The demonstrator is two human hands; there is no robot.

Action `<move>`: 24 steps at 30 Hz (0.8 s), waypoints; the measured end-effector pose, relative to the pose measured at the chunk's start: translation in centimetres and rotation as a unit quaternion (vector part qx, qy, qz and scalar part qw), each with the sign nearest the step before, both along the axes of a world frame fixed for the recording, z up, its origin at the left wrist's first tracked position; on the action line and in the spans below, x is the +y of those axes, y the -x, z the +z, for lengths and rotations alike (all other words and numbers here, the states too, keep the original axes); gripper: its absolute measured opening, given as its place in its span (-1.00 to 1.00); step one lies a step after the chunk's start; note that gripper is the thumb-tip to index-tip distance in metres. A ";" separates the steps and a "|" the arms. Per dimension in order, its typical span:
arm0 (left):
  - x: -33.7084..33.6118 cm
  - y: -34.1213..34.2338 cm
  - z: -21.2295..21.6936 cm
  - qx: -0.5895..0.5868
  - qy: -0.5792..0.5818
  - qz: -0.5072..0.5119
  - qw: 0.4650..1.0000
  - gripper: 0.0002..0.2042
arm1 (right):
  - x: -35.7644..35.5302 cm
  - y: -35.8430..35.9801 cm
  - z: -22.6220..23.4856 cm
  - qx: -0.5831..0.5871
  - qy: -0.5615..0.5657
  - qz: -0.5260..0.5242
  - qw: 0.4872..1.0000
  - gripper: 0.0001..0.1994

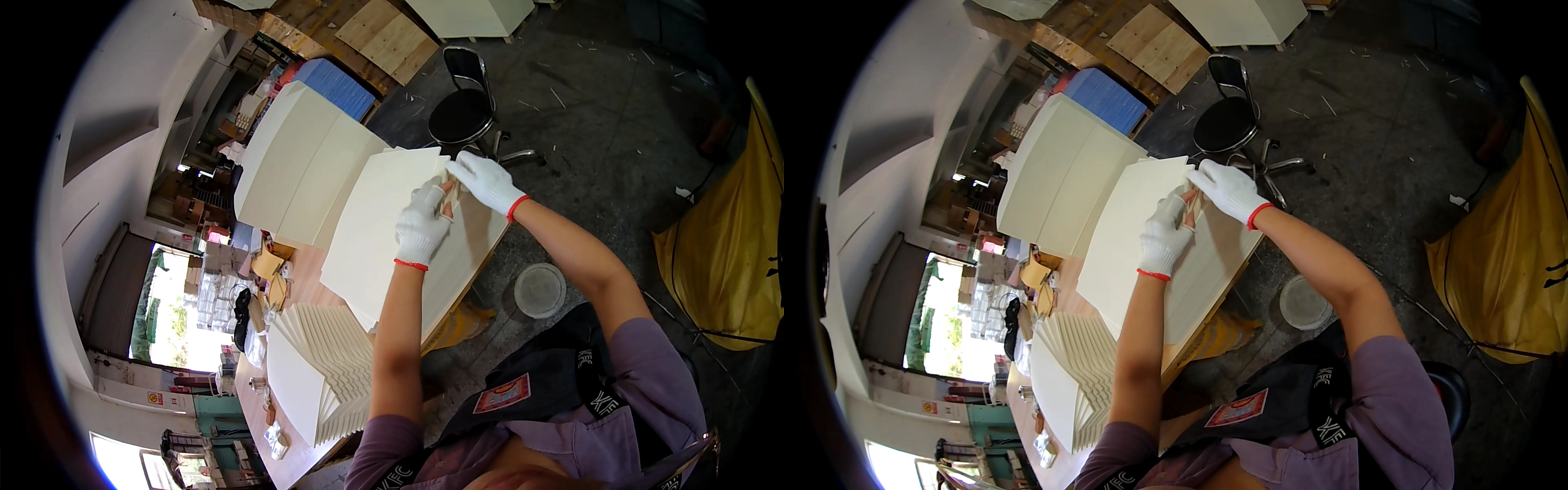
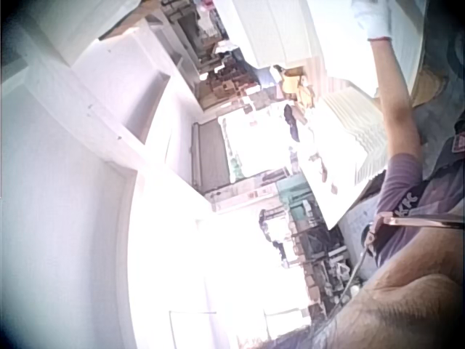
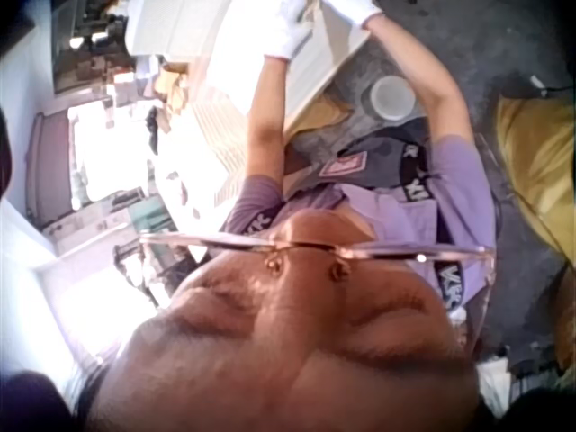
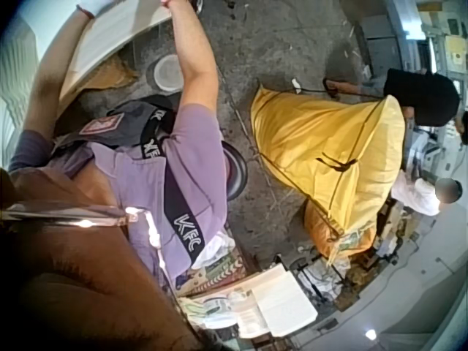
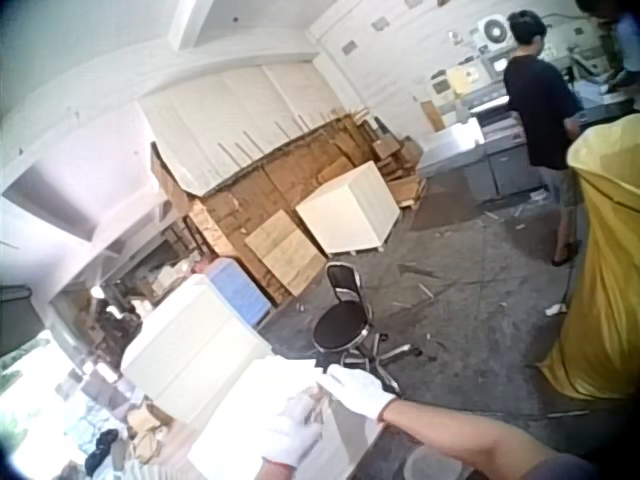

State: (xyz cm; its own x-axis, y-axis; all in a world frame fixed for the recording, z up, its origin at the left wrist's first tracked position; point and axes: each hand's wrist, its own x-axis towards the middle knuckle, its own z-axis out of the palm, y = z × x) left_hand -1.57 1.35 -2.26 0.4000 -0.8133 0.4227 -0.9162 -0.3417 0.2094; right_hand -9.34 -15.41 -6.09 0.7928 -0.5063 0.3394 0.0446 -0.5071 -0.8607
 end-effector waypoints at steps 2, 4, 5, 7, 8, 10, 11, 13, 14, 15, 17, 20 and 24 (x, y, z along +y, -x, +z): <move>0.3 0.5 0.0 -0.035 -0.002 0.000 0.999 -0.53 | -0.8 1.4 0.7 -0.008 0.045 -0.025 0.999 -0.59; 0.3 0.7 0.0 -0.071 0.014 0.006 0.997 -0.54 | -2.5 1.3 0.1 0.101 -0.002 -0.055 0.993 -0.51; 0.2 0.5 -0.3 -0.088 0.028 0.010 0.996 -0.56 | -2.7 1.4 -0.3 0.125 0.029 -0.036 0.991 -0.49; 0.3 0.5 -0.6 -0.083 0.019 0.036 0.996 -0.59 | -2.7 1.4 -1.2 0.161 0.074 0.011 0.984 -0.46; 0.6 0.6 -0.6 -0.063 -0.006 0.057 0.996 -0.61 | -2.2 1.4 -1.0 0.172 0.087 0.040 0.980 -0.45; 0.5 0.5 -0.7 -0.049 -0.029 0.075 0.996 -0.65 | -2.0 1.3 -1.1 0.129 0.190 0.010 0.973 -0.52; 0.4 0.3 -0.8 -0.055 -0.027 0.073 0.995 -0.67 | -2.1 1.2 -1.3 0.089 0.238 0.002 0.967 -0.54; -0.1 -0.3 -0.8 -0.062 -0.037 0.081 0.994 -0.69 | -2.3 1.0 -1.4 0.039 0.311 -0.010 0.950 -0.57; -0.6 -0.9 -0.7 -0.063 -0.046 0.091 0.993 -0.69 | -2.3 1.1 -0.9 0.029 0.338 -0.012 0.941 -0.59; -0.9 -1.3 -0.8 -0.063 -0.056 0.101 0.991 -0.70 | -2.3 1.1 -0.5 0.019 0.364 -0.013 0.931 -0.61; -1.2 -1.7 -0.8 -0.049 -0.073 0.119 0.989 -0.70 | -2.5 0.7 0.2 -0.002 0.405 -0.006 0.914 -0.61; -1.3 -1.7 -0.7 -0.039 -0.083 0.127 0.988 -0.69 | -2.0 0.2 1.4 0.004 0.381 0.020 0.924 -0.59; -0.5 -1.4 -0.5 -0.022 -0.049 0.080 0.995 -0.67 | -1.4 -0.7 0.2 -0.022 0.146 0.051 0.988 -0.53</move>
